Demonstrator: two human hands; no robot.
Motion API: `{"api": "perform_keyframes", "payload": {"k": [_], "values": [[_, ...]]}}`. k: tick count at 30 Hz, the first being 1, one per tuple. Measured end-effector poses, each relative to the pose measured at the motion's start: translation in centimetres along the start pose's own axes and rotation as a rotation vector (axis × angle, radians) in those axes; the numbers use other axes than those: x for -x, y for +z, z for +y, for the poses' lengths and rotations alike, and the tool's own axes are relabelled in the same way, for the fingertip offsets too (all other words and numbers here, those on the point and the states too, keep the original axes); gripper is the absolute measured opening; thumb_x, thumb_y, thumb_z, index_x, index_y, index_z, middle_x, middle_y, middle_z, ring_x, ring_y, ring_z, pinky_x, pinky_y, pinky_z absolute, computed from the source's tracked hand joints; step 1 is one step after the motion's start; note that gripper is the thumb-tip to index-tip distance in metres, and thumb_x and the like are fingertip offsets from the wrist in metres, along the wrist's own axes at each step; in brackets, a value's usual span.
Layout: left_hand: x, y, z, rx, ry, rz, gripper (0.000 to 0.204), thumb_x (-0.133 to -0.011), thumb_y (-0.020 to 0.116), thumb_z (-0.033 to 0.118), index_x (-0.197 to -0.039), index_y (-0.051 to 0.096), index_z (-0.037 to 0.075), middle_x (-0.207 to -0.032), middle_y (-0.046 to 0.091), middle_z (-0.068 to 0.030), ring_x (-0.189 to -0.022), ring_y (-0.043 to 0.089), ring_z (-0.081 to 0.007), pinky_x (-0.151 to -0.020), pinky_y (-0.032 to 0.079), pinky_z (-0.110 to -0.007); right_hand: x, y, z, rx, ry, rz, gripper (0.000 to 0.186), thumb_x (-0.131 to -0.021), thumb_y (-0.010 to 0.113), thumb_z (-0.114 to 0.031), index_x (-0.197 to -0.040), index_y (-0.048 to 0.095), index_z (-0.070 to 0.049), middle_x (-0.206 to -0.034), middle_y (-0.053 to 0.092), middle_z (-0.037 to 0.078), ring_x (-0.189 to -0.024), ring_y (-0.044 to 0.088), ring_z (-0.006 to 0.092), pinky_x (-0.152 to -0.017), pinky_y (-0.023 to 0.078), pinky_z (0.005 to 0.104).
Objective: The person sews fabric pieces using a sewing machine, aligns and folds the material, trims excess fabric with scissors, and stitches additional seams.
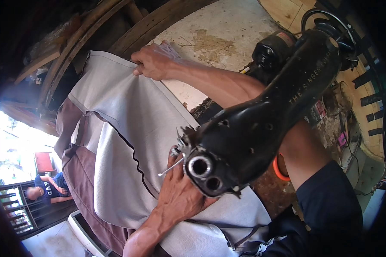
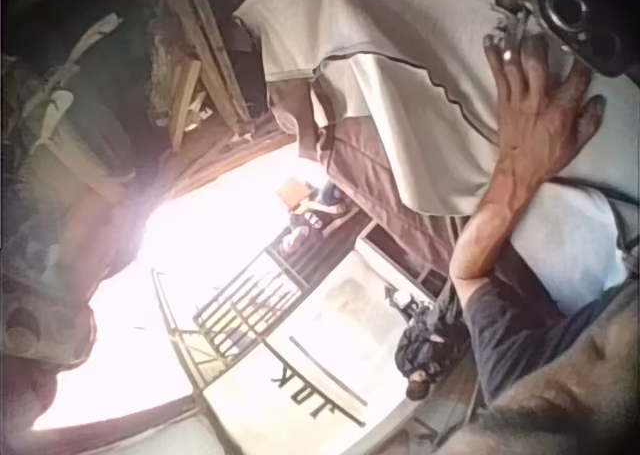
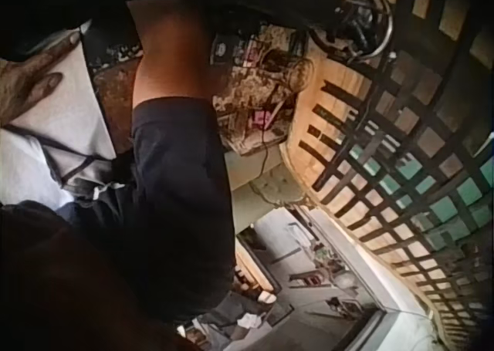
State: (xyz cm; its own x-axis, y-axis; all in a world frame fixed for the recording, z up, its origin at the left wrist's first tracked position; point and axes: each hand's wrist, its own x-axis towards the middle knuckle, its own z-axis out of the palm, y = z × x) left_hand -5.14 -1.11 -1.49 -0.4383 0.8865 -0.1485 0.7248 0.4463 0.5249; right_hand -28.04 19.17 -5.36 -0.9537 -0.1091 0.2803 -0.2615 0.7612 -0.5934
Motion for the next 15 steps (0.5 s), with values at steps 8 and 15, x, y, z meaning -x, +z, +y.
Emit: {"api": "perform_keyframes", "payload": {"k": [8,15], "values": [[-0.4,-1.2,-2.1,-0.135,0.151,0.182,0.042,-0.082,0.078,0.047,-0.114,0.076,0.02,-0.132,0.051,-0.0127,-0.132,0.044,-0.042,-0.123,0.017,-0.073,-2.1,0.4,-0.4,0.043,-0.011,0.005,0.031,-0.091,0.073,-0.04,-0.097,0.071,-0.01,-0.099,0.074,0.016,-0.103,0.069,0.0404,-0.088,0.05,0.0532],[-1.7,-1.0,-2.9,-0.122,0.29,0.226,0.025,-0.081,0.078,0.042,-0.094,0.079,0.021,-0.125,0.052,-0.01,-0.127,0.048,-0.0394,-0.12,0.018,-0.076,-2.7,0.8,0.8,0.088,-0.02,0.031,0.033,-0.088,0.075,-0.043,-0.095,0.071,-0.011,-0.097,0.075,0.014,-0.099,0.071,0.0383,-0.085,0.051,0.0511]]}}
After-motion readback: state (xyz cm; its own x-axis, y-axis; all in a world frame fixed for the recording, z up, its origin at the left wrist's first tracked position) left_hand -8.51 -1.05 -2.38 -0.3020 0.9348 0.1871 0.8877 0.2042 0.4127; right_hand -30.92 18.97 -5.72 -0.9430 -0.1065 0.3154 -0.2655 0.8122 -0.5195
